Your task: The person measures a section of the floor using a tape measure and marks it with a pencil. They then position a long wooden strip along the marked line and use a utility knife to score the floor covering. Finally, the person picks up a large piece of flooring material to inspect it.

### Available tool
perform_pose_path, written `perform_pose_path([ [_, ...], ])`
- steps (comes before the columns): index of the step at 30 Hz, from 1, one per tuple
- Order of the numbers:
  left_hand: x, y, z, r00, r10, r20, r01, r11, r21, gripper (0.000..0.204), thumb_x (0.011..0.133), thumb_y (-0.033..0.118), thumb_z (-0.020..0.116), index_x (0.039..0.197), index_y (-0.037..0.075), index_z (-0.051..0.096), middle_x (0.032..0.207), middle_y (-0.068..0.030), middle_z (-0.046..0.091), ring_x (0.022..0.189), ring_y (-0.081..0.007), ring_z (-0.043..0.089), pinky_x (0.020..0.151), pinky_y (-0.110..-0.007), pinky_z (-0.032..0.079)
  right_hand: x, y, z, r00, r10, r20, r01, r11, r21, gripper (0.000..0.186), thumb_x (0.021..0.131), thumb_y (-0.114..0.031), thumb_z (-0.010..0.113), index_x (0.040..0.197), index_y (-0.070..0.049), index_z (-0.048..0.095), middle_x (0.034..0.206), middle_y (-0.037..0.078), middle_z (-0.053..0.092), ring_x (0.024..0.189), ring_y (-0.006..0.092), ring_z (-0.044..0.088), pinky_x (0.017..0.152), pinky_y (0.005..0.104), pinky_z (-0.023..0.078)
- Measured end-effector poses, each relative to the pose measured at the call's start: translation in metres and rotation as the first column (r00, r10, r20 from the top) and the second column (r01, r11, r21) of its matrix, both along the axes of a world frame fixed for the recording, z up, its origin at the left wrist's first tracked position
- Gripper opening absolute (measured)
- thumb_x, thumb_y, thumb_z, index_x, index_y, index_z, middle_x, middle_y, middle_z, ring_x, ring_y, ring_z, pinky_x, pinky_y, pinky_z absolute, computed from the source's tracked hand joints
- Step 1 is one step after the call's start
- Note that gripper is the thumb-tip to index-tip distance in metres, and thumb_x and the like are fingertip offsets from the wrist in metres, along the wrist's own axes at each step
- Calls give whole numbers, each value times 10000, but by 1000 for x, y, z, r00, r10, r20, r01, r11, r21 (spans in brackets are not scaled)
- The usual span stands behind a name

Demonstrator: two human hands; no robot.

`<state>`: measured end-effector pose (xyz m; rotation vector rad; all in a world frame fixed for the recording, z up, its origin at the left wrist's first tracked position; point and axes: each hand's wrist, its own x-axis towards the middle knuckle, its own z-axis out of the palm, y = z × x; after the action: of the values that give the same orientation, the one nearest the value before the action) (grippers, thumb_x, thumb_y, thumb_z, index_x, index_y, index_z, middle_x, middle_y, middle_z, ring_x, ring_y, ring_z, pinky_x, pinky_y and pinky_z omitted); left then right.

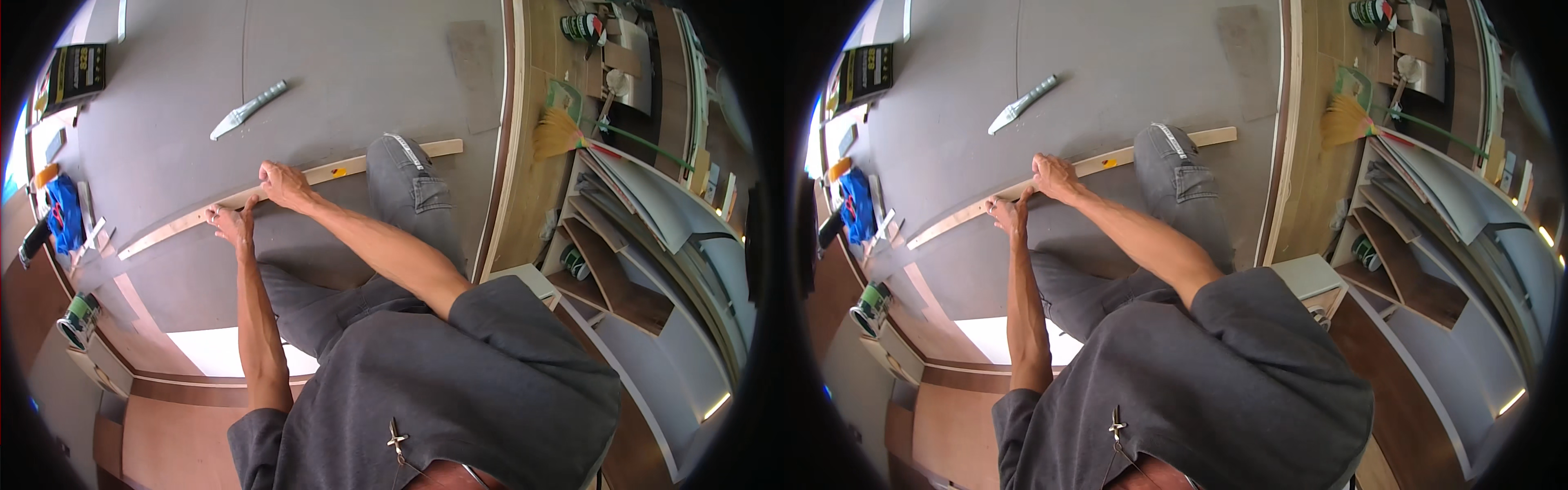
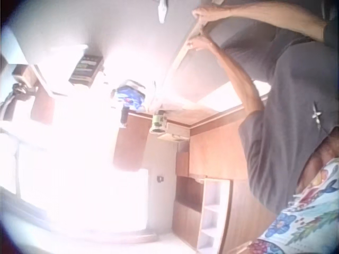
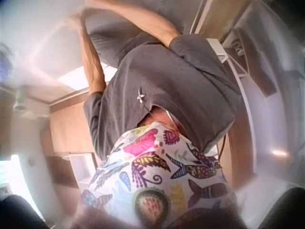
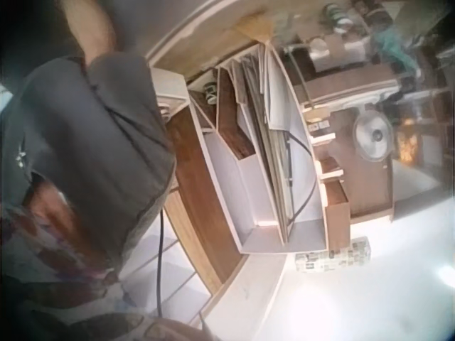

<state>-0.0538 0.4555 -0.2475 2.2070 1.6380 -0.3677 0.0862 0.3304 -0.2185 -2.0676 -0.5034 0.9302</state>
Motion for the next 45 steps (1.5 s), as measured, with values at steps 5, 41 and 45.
perform_pose_path([
  [5, -2, 10, 5, 998, 35, -56, -37, 999, -37, 1248, 637, 536, 951, 1496, -139, 346, 1620, -297, 276, 1513, -428, 295, 1190, -634, 295, 90, -76, 54, 1000, 10, 19, -11, 998, 57, 232, 956, -252, 643, 1107, -79, 665, 980, 149, 735, 901, 335, 715, 823, 458, 555],
  [41, 29, 10, 46, 957, 260, 130, -243, 961, -132, 1128, 724, 81, 918, 1554, -138, 186, 1658, -302, 100, 1522, -482, 238, 1201, -440, 426, 216, 129, -20, 528, 835, 156, -791, 550, -269, 342, 827, -241, 822, 1095, -156, 627, 1026, 18, 629, 1022, 255, 590, 843, 479, 465],
  [45, 37, 14, 51, 945, 306, 114, -282, 941, -186, 1078, 792, 77, 874, 1576, -105, 156, 1661, -293, 90, 1529, -477, 216, 1217, -433, 413, 216, 135, -12, 541, 839, 54, -785, 527, -325, 387, 805, -234, 852, 1098, -167, 609, 1085, 23, 631, 1099, 294, 583, 892, 504, 459],
])
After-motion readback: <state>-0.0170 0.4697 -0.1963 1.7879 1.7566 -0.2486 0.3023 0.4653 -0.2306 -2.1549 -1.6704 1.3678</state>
